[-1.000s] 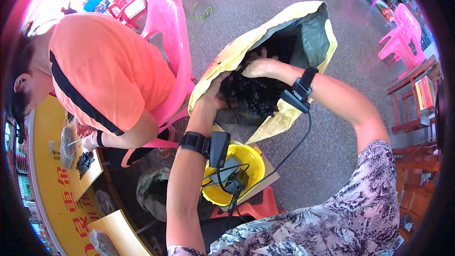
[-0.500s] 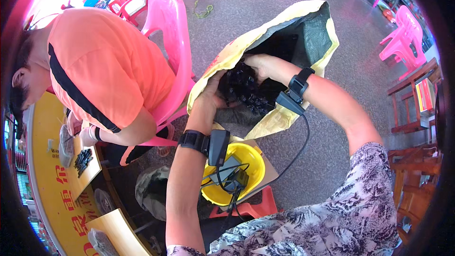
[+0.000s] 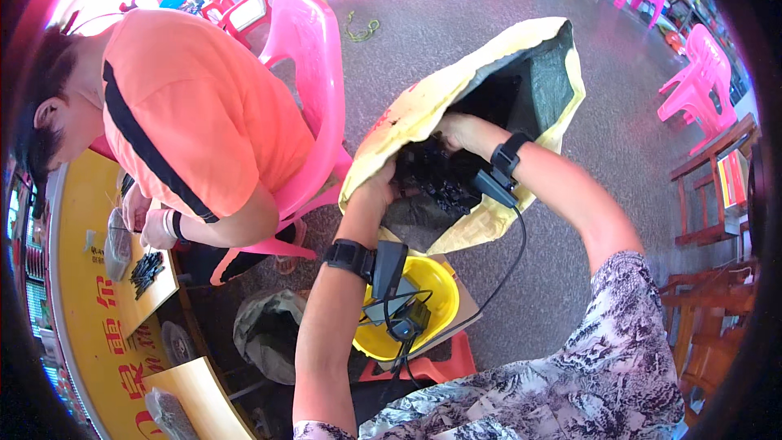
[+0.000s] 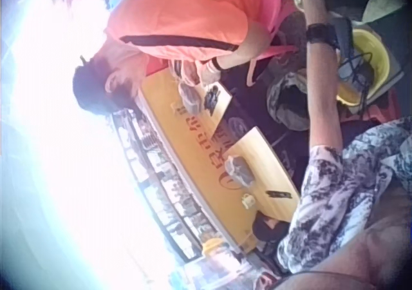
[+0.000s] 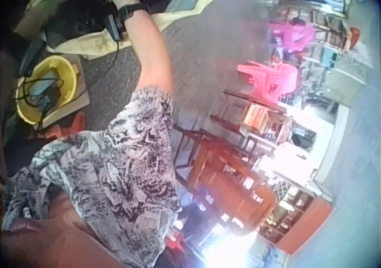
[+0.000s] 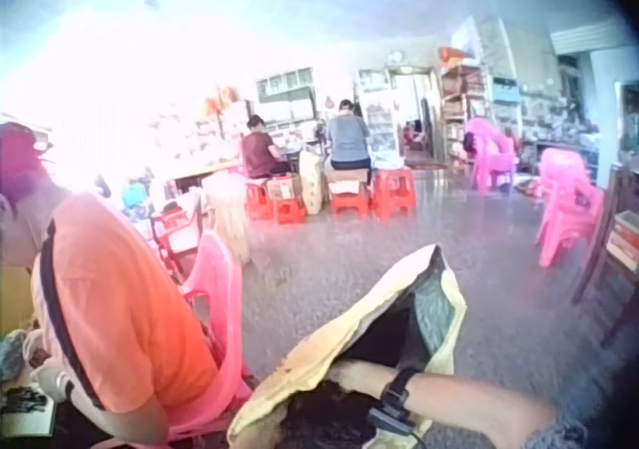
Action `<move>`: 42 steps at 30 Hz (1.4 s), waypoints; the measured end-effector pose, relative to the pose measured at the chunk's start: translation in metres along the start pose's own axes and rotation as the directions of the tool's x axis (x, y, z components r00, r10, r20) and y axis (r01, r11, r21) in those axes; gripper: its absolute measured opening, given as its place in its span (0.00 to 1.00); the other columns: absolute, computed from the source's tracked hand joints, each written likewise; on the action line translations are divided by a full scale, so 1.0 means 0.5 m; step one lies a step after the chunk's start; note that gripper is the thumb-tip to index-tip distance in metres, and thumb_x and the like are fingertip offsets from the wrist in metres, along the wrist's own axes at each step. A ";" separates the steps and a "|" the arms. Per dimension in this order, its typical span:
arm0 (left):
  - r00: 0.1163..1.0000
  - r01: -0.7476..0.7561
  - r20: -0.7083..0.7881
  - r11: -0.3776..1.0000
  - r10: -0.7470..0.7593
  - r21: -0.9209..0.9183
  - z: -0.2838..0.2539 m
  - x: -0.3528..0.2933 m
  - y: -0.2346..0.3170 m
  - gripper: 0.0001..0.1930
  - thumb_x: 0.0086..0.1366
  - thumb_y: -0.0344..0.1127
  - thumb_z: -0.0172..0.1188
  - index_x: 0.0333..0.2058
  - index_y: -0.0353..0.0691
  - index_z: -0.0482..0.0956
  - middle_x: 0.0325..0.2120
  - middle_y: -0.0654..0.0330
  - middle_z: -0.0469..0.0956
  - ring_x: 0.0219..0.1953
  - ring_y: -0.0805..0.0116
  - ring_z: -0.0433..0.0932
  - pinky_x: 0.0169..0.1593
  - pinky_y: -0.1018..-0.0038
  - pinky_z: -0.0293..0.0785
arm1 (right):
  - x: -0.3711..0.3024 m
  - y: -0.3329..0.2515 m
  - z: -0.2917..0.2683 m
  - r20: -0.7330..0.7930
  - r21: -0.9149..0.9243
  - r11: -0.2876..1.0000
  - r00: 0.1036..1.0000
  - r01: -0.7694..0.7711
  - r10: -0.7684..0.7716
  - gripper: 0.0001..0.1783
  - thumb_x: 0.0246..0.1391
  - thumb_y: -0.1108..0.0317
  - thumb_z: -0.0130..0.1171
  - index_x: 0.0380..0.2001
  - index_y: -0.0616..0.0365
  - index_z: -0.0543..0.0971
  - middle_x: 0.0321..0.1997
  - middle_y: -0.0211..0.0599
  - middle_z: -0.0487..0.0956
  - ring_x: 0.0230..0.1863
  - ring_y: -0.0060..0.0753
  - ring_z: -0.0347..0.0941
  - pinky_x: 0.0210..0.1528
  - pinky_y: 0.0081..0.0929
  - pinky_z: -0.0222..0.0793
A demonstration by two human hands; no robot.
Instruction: Assembling small black plastic components with metal or white strips at a workstation.
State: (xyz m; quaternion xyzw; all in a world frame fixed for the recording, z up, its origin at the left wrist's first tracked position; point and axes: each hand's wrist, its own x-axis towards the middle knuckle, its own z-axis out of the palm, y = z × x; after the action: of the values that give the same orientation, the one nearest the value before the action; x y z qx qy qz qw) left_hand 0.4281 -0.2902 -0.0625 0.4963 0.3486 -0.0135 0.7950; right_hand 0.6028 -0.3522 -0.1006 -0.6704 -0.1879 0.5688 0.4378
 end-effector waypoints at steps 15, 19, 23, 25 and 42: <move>0.985 -0.160 -0.072 0.987 0.158 -0.018 0.093 -0.149 0.001 0.18 0.61 0.42 0.50 0.48 0.43 0.69 0.42 0.60 0.74 0.39 0.68 0.73 0.40 0.70 0.70 | -0.343 -0.042 0.076 0.078 0.364 0.929 0.991 0.073 -0.109 0.20 0.51 0.64 0.58 0.47 0.61 0.73 0.45 0.31 0.76 0.47 0.22 0.69 0.51 0.23 0.63; 0.995 -0.092 0.022 0.994 0.094 -0.063 0.075 -0.139 -0.018 0.19 0.59 0.40 0.51 0.49 0.40 0.68 0.43 0.58 0.74 0.45 0.64 0.71 0.49 0.67 0.66 | -0.335 0.025 0.083 -0.018 0.281 0.940 0.981 0.192 -0.195 0.30 0.48 0.61 0.60 0.53 0.63 0.65 0.51 0.35 0.71 0.51 0.24 0.66 0.52 0.24 0.63; 0.940 -0.255 0.149 0.923 0.306 -0.289 0.064 -0.125 -0.034 0.21 0.61 0.37 0.52 0.52 0.39 0.65 0.48 0.58 0.71 0.51 0.63 0.69 0.54 0.65 0.64 | -0.315 0.090 0.089 -0.104 0.285 0.918 0.961 0.275 -0.256 0.46 0.49 0.61 0.60 0.62 0.65 0.45 0.60 0.42 0.60 0.60 0.31 0.56 0.60 0.25 0.56; 0.963 -0.217 0.098 0.940 0.249 -0.262 0.059 -0.117 -0.032 0.21 0.62 0.41 0.53 0.53 0.41 0.65 0.51 0.60 0.69 0.50 0.63 0.69 0.53 0.64 0.65 | -0.312 0.110 0.097 -0.150 0.208 0.930 0.949 0.303 -0.276 0.47 0.49 0.61 0.60 0.62 0.66 0.43 0.61 0.43 0.58 0.60 0.31 0.56 0.60 0.25 0.55; 0.978 -0.190 -0.103 0.981 0.184 -0.050 0.083 -0.057 -0.008 0.25 0.53 0.39 0.65 0.50 0.45 0.70 0.45 0.61 0.74 0.46 0.64 0.72 0.48 0.64 0.71 | -0.330 0.087 0.125 -0.168 0.301 0.880 0.929 0.367 -0.330 0.45 0.46 0.56 0.56 0.56 0.79 0.48 0.56 0.53 0.58 0.58 0.38 0.55 0.59 0.26 0.53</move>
State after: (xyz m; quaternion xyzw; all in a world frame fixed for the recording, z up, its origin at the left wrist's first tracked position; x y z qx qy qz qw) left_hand 0.4274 -0.3345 -0.0382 0.5029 0.3393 0.0961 0.7891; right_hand 0.4877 -0.4763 -0.0352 -0.5744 -0.1836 0.4654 0.6479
